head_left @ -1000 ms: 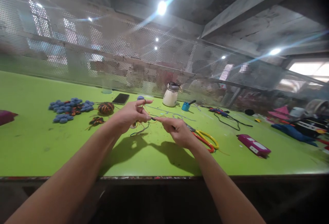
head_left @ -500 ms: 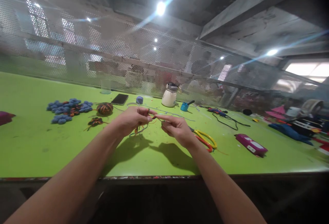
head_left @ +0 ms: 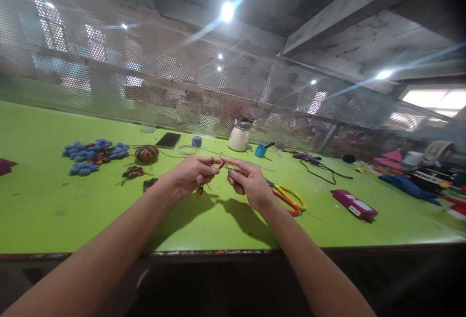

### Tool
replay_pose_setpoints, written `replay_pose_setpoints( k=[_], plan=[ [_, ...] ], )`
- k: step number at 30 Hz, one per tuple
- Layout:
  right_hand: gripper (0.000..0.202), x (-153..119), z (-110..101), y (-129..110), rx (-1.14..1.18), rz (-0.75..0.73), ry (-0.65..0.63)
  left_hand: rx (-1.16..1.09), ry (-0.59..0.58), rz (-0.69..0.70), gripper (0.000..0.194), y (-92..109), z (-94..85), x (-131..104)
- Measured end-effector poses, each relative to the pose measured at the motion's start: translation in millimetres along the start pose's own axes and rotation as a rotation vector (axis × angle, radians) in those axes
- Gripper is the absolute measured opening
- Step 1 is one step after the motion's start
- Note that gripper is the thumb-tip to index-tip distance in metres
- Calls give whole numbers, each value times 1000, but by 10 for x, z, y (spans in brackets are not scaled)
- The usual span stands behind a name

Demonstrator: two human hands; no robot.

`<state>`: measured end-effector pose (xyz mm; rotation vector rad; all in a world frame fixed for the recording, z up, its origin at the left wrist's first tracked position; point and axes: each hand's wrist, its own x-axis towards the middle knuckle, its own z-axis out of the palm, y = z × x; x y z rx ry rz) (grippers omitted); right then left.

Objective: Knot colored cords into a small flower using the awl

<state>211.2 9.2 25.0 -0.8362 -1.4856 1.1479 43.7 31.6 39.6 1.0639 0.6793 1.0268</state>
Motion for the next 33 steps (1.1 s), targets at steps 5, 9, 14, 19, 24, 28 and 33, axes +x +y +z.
replay_pose_setpoints(
  k=[5, 9, 14, 19, 24, 28, 33],
  plan=[
    [46, 3, -9, 13, 0, 6, -11, 86, 0, 32, 26, 20, -44, 5],
    [45, 13, -29, 57, -35, 18, -20, 169, 5, 60, 25, 83, -99, -10],
    [44, 13, -15, 59, -82, 28, -61, 293, 33, 99, 30, 81, -121, -5],
    [46, 4, -16, 41, -42, 93, -94, 420, 37, 167, 33, 48, -127, 8],
    [45, 7, -68, 46, 27, 126, -101, 320, -8, 104, 37, 71, -126, -16],
    [44, 4, -76, 35, 71, 148, -95, 280, -20, 95, 41, 77, -116, -35],
    [41, -4, -82, -1, 22, 147, -119, 369, -100, 107, 49, 72, -140, -45]
  ],
)
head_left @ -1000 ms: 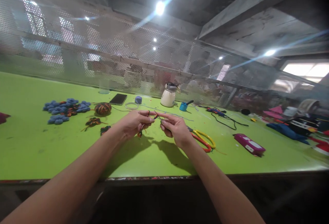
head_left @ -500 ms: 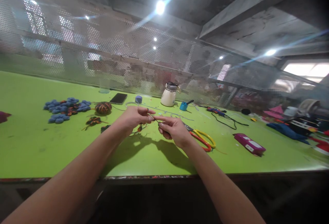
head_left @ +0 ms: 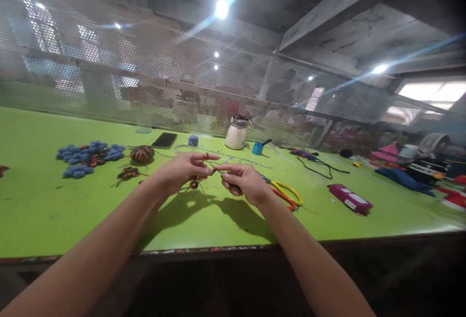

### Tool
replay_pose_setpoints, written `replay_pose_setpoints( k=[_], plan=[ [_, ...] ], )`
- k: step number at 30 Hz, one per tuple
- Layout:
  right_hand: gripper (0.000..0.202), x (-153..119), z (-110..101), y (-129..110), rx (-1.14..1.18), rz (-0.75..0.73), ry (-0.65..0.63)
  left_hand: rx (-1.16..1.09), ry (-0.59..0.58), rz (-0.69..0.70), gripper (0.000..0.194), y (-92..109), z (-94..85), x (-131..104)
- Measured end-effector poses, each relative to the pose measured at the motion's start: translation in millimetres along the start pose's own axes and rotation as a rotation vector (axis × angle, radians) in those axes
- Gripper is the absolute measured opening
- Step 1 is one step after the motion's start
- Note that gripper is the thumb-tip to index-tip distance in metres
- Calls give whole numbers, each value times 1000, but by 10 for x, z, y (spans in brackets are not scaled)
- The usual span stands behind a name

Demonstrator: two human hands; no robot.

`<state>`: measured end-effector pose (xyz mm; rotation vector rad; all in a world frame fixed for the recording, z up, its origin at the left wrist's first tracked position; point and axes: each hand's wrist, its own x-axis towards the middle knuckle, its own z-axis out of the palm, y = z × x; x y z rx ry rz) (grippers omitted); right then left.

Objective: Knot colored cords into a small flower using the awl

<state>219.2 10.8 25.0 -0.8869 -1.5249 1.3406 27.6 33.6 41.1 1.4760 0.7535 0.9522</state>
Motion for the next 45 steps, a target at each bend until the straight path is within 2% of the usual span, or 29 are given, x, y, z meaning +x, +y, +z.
replay_pose_setpoints(
  k=[4, 8, 11, 16, 20, 23, 31, 35, 39, 45],
  plan=[
    [37, 12, -13, 4, -58, 85, 15, 201, -39, 47, 47, -56, 44, 43],
    [34, 33, 27, 27, 88, 122, 90, 262, 127, 184, 31, -105, 166, 103],
    [31, 32, 88, 30, 288, 42, 107, 71, 213, 217, 34, -85, 235, 94],
    [32, 3, 150, 20, 365, -115, 103, -356, 147, 145, 39, -24, 260, 34],
    [33, -15, 148, 23, 254, -211, 86, -535, 130, 112, 33, 19, 248, 10],
    [33, -21, 145, 22, 136, -294, 107, -586, 143, 104, 26, 41, 226, 3],
    [31, -34, 72, -6, -238, -413, 215, -453, 144, 194, 20, 24, 123, -5],
    [25, -46, -9, -8, -444, -511, 227, -405, 138, 188, 19, 56, 88, -17],
    [23, -57, -40, -28, -514, -547, 226, -387, 109, 198, 15, 80, 68, -30],
    [22, -67, -42, -33, -479, -528, 194, -380, 69, 192, 10, 79, 49, -38]
  ],
)
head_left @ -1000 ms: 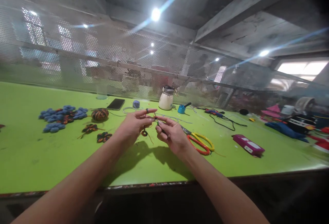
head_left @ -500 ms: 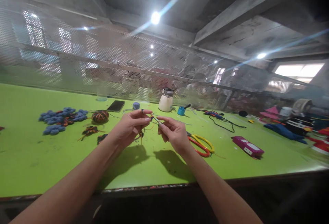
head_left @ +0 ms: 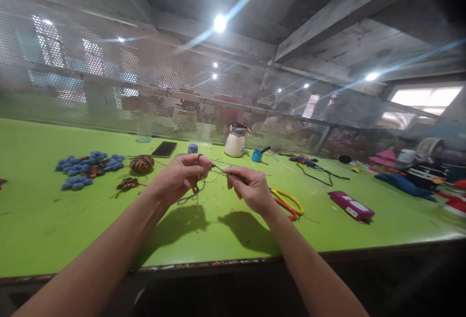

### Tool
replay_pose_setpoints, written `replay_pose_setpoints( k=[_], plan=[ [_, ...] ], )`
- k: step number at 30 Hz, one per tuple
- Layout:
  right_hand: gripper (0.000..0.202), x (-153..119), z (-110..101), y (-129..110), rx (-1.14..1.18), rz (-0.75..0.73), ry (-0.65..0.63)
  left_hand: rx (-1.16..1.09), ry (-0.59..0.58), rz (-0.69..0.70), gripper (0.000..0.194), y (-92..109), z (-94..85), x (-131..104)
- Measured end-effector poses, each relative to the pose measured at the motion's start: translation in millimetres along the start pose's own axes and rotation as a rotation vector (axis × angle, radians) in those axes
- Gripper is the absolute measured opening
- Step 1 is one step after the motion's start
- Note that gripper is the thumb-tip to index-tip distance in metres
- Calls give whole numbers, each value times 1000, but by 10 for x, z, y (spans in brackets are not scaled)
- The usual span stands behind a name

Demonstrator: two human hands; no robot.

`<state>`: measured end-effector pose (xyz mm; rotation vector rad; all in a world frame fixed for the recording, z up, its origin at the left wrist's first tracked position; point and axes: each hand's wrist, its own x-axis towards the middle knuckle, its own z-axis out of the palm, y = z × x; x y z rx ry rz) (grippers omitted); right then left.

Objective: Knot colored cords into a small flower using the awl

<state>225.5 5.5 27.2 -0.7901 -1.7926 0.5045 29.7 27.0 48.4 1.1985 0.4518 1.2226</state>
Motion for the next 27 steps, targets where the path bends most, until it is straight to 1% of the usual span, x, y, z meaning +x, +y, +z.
replay_pose_setpoints(
  k=[3, 5, 12, 13, 16, 19, 21, 23, 25, 27],
  plan=[
    [22, -3, 2, 4, 50, 29, -5, 8, -18, 0, 7, 3, 4, -3],
    [22, -1, 2, -1, 102, 58, -12, 3, -26, -5, 9, 1, 8, -1],
    [21, 8, 34, -29, 445, 192, -80, -50, 17, -42, 16, -24, 14, 30],
    [21, 10, 42, -29, 490, 219, -88, -50, 17, -48, 21, -24, 15, 29],
    [22, 18, 60, -19, 595, 300, -100, -34, 6, -56, 45, -19, 28, 16],
    [21, 27, 64, -5, 658, 348, -107, -4, -3, -19, 62, -8, 57, -8],
    [23, 30, 61, -4, 684, 358, -107, 39, 15, 12, 70, -2, 78, -23],
    [29, 29, 57, -13, 696, 364, -115, 92, 36, 36, 77, -4, 91, -30],
    [38, 25, 56, -29, 700, 376, -131, 132, 44, 55, 82, -13, 96, -28],
    [42, 20, 58, -45, 706, 383, -143, 154, 47, 65, 84, -28, 94, -17]
  ],
)
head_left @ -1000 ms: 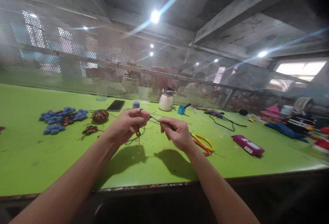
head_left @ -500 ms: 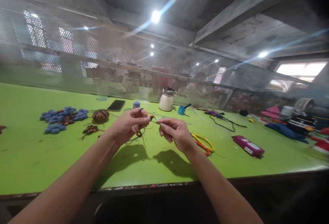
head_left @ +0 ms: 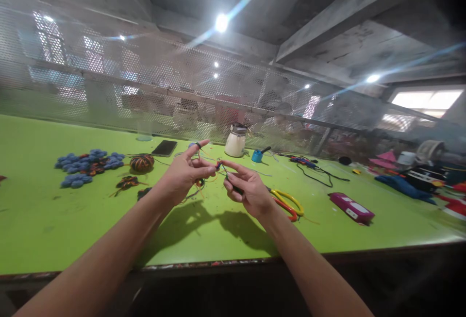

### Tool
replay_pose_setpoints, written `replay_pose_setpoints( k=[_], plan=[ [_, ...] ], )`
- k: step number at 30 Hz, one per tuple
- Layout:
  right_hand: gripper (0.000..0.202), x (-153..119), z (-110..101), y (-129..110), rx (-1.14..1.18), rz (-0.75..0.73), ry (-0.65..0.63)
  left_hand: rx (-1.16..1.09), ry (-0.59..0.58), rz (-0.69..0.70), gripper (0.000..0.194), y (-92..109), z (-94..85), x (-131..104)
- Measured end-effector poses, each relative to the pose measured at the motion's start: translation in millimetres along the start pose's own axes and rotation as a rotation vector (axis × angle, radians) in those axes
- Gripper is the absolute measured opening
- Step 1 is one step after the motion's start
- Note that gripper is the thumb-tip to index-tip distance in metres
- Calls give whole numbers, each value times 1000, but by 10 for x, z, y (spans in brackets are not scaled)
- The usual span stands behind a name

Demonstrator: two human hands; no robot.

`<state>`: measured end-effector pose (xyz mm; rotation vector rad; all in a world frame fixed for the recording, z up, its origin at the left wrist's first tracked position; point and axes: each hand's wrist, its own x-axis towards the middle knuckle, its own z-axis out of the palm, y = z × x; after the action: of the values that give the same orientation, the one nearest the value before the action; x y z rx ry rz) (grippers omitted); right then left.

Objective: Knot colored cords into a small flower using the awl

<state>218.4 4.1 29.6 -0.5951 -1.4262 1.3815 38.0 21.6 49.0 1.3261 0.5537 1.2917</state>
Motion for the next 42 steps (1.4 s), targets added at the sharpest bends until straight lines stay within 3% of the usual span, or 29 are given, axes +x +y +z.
replay_pose_setpoints(
  k=[21, 25, 29, 32, 34, 37, 42],
  plan=[
    [45, 20, -3, 22, -109, 17, 69, 50, 124, -39, 68, -67, 19, 59],
    [40, 37, -29, 26, -265, -9, 117, 354, 101, 5, 69, -91, 8, 62],
    [34, 83, -68, 79, -408, -5, 168, 865, 15, 235, 67, -149, 44, 30],
    [34, 109, -64, 120, -353, 65, 215, 1226, -18, 402, 64, -223, 100, -17],
    [37, 113, -46, 139, -234, 106, 243, 1350, -8, 474, 59, -264, 141, -41],
    [46, 104, -15, 153, -30, 117, 262, 1170, 39, 446, 55, -277, 178, -39],
    [50, 63, 36, 119, 32, 81, 209, 323, 112, -15, 65, -210, 105, 59]
  ],
)
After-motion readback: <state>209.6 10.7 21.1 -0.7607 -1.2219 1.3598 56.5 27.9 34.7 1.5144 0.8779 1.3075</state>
